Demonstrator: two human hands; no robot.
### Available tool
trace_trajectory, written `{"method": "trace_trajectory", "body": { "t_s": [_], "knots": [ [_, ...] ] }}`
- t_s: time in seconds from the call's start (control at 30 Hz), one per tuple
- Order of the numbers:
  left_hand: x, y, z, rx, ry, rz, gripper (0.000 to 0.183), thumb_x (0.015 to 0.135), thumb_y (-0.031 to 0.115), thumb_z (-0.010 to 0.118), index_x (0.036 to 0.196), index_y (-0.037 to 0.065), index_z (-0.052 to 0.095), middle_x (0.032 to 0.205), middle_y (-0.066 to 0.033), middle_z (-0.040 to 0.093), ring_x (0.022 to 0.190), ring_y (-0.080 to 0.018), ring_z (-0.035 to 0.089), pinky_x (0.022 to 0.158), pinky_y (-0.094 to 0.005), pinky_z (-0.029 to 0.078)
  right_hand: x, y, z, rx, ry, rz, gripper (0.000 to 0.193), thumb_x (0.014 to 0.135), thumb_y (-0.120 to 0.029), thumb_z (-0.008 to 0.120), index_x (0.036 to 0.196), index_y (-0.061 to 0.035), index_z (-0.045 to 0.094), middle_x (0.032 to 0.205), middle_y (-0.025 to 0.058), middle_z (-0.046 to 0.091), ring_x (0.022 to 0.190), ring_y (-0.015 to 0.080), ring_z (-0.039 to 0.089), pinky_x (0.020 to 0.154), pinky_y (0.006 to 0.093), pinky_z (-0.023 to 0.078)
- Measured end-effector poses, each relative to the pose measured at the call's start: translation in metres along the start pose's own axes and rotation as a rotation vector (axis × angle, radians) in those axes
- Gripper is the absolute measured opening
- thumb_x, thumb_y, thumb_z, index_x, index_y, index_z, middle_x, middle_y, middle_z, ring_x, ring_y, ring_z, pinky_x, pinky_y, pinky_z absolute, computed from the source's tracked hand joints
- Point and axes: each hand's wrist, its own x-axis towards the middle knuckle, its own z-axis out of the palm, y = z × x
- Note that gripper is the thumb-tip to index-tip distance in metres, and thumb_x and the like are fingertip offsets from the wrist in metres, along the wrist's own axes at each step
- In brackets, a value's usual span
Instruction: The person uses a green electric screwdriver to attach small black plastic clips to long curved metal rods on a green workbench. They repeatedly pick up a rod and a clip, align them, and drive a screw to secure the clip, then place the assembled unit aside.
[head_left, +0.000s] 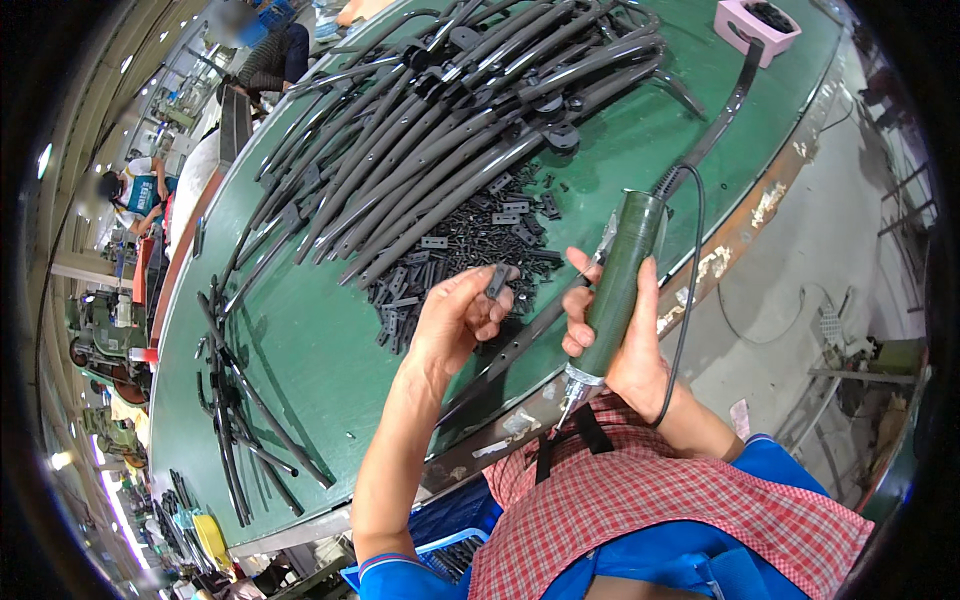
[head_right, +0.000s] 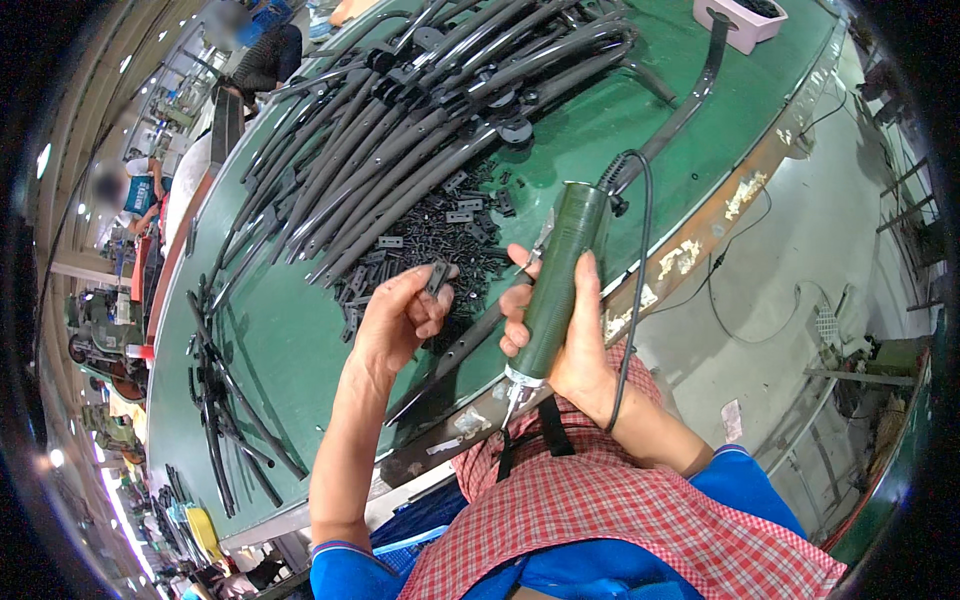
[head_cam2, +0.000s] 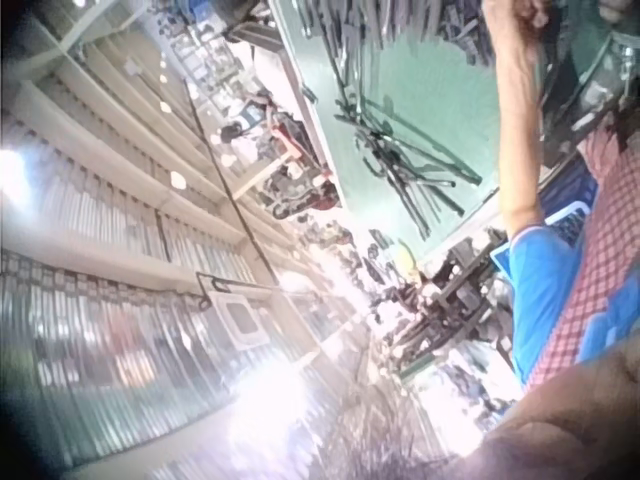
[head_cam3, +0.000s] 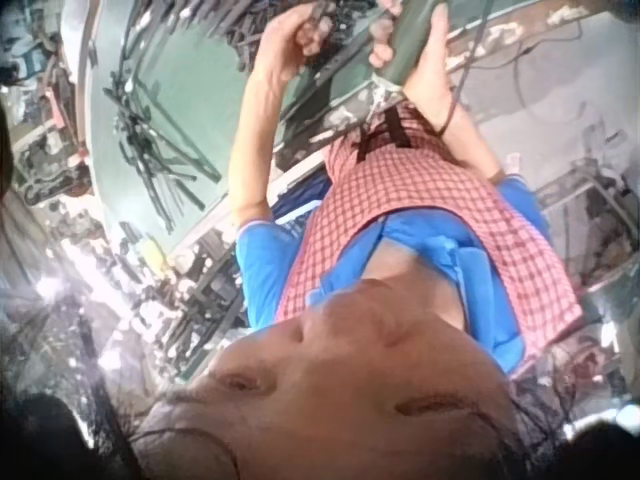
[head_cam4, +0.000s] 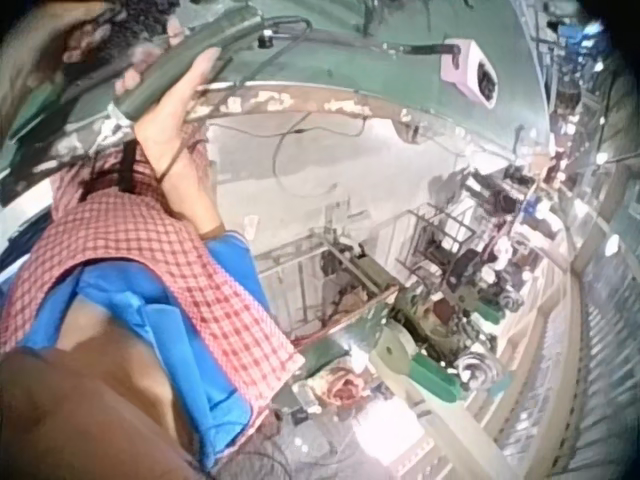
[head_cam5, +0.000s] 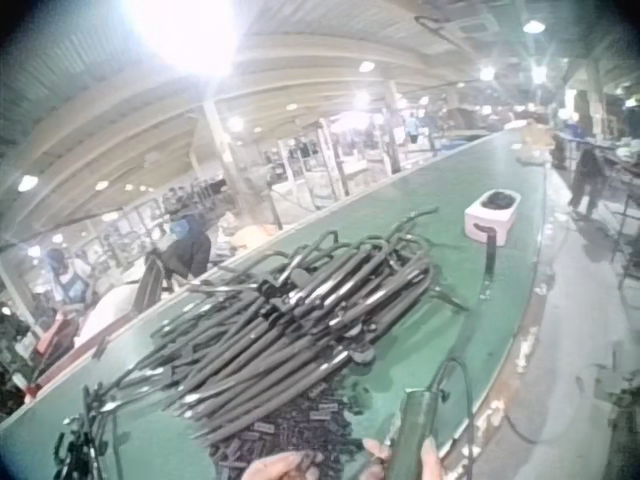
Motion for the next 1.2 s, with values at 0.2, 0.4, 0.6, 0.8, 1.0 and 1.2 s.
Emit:
{"method": "trace_trajectory", "body": {
  "t_s": [0.2, 0.4, 0.6, 0.8, 1.0, 1.2],
  "knots": [
    [-0.005, -0.008, 0.012, -0.013, -0.018, -0.062, 0.023, 0.090, 0.023, 0.062, 0.102, 0.004, 0.062, 0.071, -0.0027, 0.060, 0.057, -0.0069, 0.049, 0.049, -0.0199, 0.036, 0.000, 0.000, 0.003, 0.014, -0.004, 0.038, 0.081, 0.086, -0.074, 0.035, 0.138, -0.0128, 0.035, 0.114, 0.0143, 0.060, 0.057, 0.0127, 0.052, 0.057, 0.0307, 0.045],
    [-0.003, -0.011, 0.020, 0.362, 0.022, 0.081, 0.018, 0.086, 0.015, 0.066, 0.099, 0.004, 0.060, 0.072, 0.0011, 0.056, 0.057, -0.0044, 0.045, 0.049, -0.0193, 0.032, 0.002, -0.001, 0.002, 0.014, 0.006, 0.038, 0.080, 0.086, -0.074, 0.034, 0.136, -0.0122, 0.038, 0.113, 0.0135, 0.060, 0.058, 0.0135, 0.052, 0.056, 0.0318, 0.046],
    [-0.005, -0.021, 0.055, 0.112, 0.107, 0.174, 0.021, 0.086, 0.014, 0.066, 0.102, 0.003, 0.060, 0.074, 0.0041, 0.056, 0.061, -0.0036, 0.047, 0.053, -0.0191, 0.038, 0.002, -0.003, 0.004, 0.034, 0.061, 0.005, 0.079, 0.087, -0.073, 0.035, 0.131, -0.0092, 0.044, 0.102, 0.0094, 0.063, 0.058, 0.0138, 0.053, 0.055, 0.0318, 0.048],
    [-0.016, -0.041, 0.054, 0.114, 0.195, 0.333, 0.026, 0.088, 0.010, 0.065, 0.111, -0.001, 0.064, 0.086, -0.0001, 0.062, 0.064, -0.0046, 0.048, 0.057, -0.0181, 0.040, 0.001, 0.002, 0.005, 0.036, 0.063, 0.018, 0.078, 0.087, -0.073, 0.035, 0.129, -0.0084, 0.045, 0.098, 0.0110, 0.064, 0.058, 0.0140, 0.052, 0.055, 0.0318, 0.047],
    [-0.079, -0.035, 0.004, 0.718, 0.459, 0.461, 0.026, 0.087, 0.007, 0.065, 0.112, 0.001, 0.064, 0.088, -0.0050, 0.066, 0.071, -0.0086, 0.058, 0.062, -0.0228, 0.048, 0.000, 0.000, 0.010, -0.010, 0.098, -0.008, 0.078, 0.087, -0.073, 0.034, 0.131, -0.0095, 0.048, 0.096, 0.0077, 0.063, 0.055, 0.0104, 0.046, 0.052, 0.0278, 0.042],
    [-0.074, -0.069, 0.000, 1.227, 0.460, 0.845, 0.028, 0.077, 0.007, 0.071, 0.104, 0.002, 0.066, 0.092, -0.0137, 0.064, 0.078, -0.0269, 0.060, 0.069, -0.0346, 0.049, 0.001, 0.002, 0.006, -0.021, 0.046, 0.008, 0.079, 0.085, -0.075, 0.036, 0.129, -0.0101, 0.048, 0.098, 0.0104, 0.062, 0.059, 0.0120, 0.050, 0.056, 0.0300, 0.045]
  ]
}}
